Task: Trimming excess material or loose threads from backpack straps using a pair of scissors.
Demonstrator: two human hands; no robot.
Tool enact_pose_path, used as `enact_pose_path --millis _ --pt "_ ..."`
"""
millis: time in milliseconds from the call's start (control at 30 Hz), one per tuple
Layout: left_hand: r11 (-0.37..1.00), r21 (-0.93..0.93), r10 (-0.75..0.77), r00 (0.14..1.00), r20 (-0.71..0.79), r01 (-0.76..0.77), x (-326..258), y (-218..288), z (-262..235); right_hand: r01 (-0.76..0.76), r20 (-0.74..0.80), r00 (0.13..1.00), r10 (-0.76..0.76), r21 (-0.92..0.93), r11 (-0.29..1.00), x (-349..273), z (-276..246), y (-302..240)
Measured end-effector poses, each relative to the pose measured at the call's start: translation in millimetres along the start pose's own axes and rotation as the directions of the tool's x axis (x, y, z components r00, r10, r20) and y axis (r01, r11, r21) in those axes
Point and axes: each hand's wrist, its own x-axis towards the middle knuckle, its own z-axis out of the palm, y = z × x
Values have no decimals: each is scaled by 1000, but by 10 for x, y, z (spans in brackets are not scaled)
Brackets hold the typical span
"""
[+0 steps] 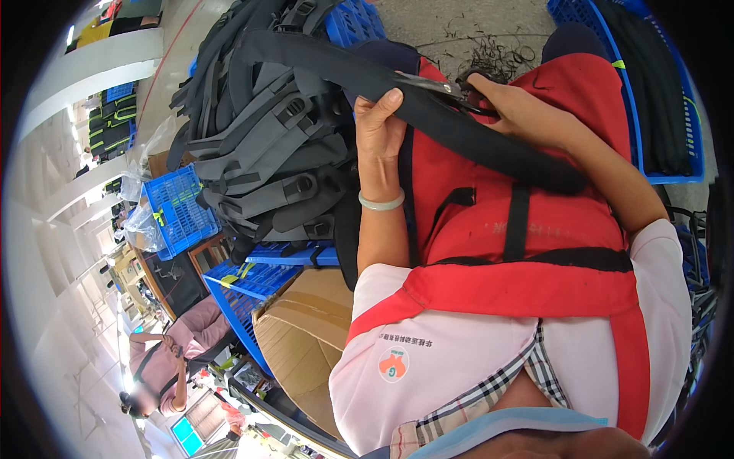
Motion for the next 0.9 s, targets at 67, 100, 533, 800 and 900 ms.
enact_pose_path --millis 67,100,533,800,900 --pt "999 -54 3 999 32 -1 -3 -29 -13 -3 68 998 6 -30 1000 -19 -116 -35" --pt "994 -112 -1 998 68 8 -12 -48 -13 -14 131 991 22 -63 998 -44 -176 -67" --pt "998 -56 41 999 34 -39 -58 -86 -45 -6 82 996 18 -136 991 124 -9 -3" --pt "997 -79 23 999 40 -20 -62 -109 0 14 60 998 -9 -83 996 95 9 41" --pt "994 -104 31 998 53 -26 -82 -105 -1 18 78 997 -12 -82 996 106 -83 -97"
